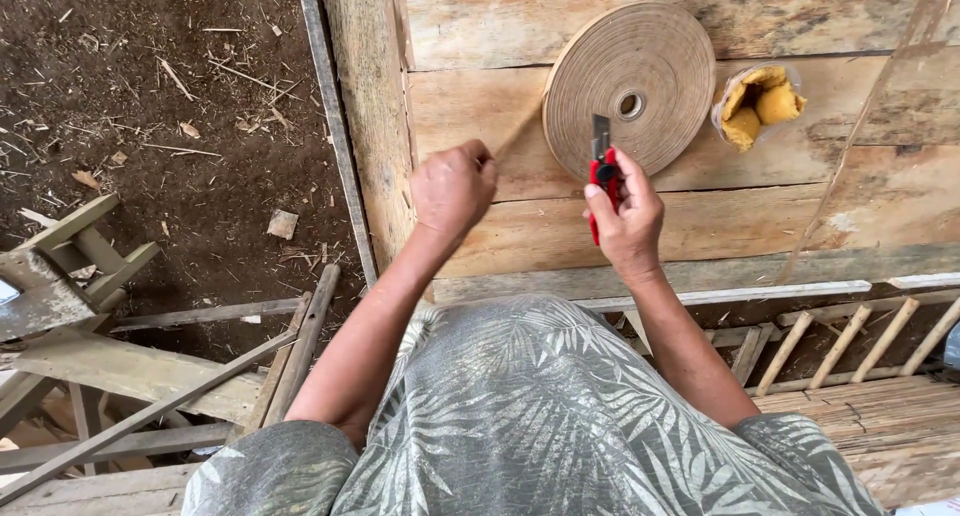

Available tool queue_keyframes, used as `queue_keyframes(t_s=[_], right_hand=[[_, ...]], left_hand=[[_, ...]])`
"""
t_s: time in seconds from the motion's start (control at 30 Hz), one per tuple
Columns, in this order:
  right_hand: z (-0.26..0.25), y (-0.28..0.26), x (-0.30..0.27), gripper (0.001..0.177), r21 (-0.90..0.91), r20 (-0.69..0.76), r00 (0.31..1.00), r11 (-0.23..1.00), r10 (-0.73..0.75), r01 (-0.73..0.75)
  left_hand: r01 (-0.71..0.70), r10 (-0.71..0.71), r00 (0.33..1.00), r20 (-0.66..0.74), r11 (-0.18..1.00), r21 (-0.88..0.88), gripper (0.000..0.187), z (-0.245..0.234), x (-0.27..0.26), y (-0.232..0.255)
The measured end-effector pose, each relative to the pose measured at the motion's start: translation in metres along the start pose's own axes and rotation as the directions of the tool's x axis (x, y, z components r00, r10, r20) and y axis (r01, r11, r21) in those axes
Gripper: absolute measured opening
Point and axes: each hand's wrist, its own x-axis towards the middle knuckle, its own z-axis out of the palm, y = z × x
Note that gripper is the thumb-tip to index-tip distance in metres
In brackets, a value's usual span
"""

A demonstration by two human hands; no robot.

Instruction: Cutting thin wood strips from a roll and fitting them into gaps on a wooden surface using a utility knife

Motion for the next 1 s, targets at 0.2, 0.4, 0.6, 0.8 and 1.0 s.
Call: queue_keyframes(t_s=[0.2,0.4,0.6,0.8,1.0], right_hand=[[0.032,-0.018,0.022,0.053,-0.4,0.116,0.953,0.865,-0.28,0.302],[0.051,-0.023,0.028,0.055,-0.675,0.218,0.906,0.615,-0.363,0.408],[0.06,-0.011,0.029,0.056,-0.773,0.263,0.904,0.487,-0.336,0.406],[0.064,-0.005,0.03,0.057,-0.812,0.274,0.912,0.435,-0.304,0.389],[0.063,-0.006,0.029,0.059,-0.818,0.288,0.89,0.392,-0.354,0.421]], left_hand=[[0.071,-0.071,0.997,-0.004,0.997,0.014,0.015,-0.029,0.032,-0.028],[0.075,-0.071,0.99,0.12,0.997,-0.026,0.019,-0.044,0.044,-0.029],[0.074,-0.057,0.982,0.18,0.993,-0.087,0.018,-0.054,0.041,-0.031],[0.033,-0.025,0.996,0.081,0.995,-0.094,0.027,-0.085,0.025,-0.016],[-0.045,0.041,0.999,-0.035,0.993,-0.11,0.025,-0.032,0.045,0.03]])
